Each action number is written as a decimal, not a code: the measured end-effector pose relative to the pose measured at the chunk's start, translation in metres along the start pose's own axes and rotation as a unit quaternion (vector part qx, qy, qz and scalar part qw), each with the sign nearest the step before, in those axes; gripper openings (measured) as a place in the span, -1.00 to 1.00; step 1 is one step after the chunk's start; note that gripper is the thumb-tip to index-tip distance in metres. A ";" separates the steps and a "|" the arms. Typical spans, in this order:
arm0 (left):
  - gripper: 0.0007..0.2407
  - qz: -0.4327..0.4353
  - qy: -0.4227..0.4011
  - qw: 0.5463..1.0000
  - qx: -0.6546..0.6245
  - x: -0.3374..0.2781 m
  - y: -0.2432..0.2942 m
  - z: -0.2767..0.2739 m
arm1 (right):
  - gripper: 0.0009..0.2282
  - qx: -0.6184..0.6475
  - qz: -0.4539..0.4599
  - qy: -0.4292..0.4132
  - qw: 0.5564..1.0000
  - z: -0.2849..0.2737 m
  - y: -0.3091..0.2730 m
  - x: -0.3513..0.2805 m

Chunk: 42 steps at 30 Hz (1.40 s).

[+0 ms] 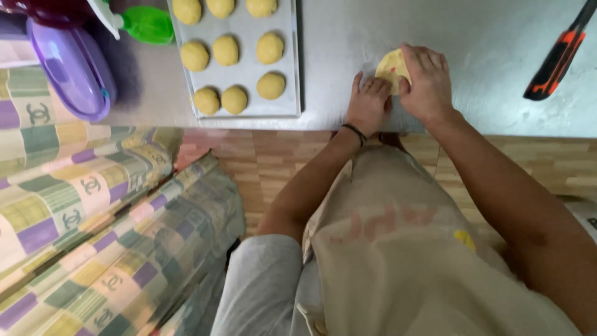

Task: The person repeatedly takes dough balls from a tray, rolls them into logs on a metal countertop, uses a utility knife to split them lengthwise, and places the shaped pieces back on the tray. The process is repeated for multiple dough balls throughout the clip.

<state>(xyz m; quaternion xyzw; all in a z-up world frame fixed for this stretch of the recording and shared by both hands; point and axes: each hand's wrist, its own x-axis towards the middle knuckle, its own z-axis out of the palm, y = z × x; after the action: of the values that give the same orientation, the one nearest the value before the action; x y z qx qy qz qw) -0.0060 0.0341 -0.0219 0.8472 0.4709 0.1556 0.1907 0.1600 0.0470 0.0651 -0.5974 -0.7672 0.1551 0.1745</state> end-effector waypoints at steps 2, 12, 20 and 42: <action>-0.57 -0.047 -0.060 0.995 0.068 0.042 -0.023 0.018 | -0.34 -0.021 0.067 -0.062 0.996 0.023 0.024 0.017; -0.50 0.017 -0.159 0.969 -0.188 0.049 -0.049 0.020 | -0.74 -0.173 0.006 0.038 0.984 0.068 0.067 -0.009; -0.42 -0.040 -0.152 0.986 -0.059 0.046 -0.055 0.027 | -0.71 -0.142 0.009 -0.016 0.990 0.074 0.065 -0.010; -0.57 0.043 -0.179 0.978 -0.102 0.034 -0.063 0.021 | -0.57 -0.086 0.044 0.078 0.992 0.079 0.074 -0.028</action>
<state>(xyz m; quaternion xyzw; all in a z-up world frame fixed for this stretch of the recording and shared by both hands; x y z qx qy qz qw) -0.0260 0.0906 -0.0674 0.8569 0.3741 0.0568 0.3501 0.1942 0.0356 -0.0407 -0.6537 -0.7347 0.0485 0.1748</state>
